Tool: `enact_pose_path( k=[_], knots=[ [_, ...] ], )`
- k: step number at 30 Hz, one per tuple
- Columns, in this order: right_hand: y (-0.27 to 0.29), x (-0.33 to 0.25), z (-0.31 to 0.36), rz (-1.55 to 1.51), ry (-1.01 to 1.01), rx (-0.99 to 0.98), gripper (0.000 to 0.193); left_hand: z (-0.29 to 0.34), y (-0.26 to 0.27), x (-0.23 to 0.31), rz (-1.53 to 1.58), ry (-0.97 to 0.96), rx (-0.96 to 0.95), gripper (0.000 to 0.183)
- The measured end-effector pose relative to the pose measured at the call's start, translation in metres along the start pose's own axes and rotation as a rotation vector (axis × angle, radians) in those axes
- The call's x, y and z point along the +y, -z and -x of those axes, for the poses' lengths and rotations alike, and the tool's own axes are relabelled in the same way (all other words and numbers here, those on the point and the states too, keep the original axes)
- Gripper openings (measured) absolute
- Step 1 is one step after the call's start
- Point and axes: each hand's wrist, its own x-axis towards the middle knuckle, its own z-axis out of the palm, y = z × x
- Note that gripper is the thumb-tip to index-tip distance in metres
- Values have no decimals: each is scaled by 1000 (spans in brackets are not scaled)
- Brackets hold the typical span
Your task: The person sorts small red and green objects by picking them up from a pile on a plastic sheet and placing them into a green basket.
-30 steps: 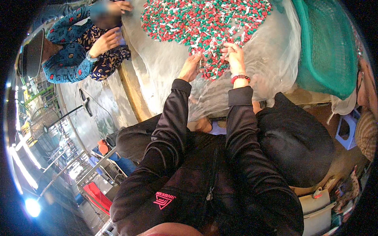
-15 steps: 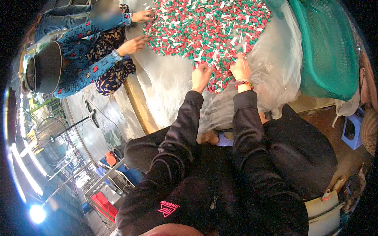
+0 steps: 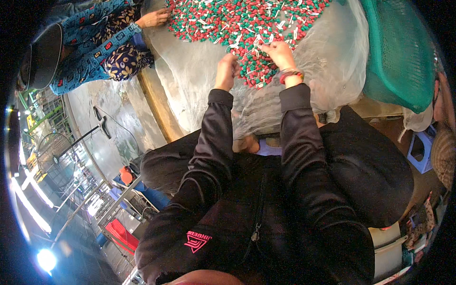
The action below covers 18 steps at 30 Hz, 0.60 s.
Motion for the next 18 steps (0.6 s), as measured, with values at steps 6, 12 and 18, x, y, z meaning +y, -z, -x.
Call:
enact_pose_path(
  k=[6, 12, 18],
  knots=[
    [-22, 25, 12, -1170, -259, -403, 17, 24, 27, 26, 749, 7, -343, 11],
    [-21, 48, 18, 63, 43, 43, 29, 16, -6, -15, -434, -71, -76, 28],
    [-28, 59, 35, 359, 31, 255, 18, 18, -25, -45, -1069, -77, 22, 44]
  ],
)
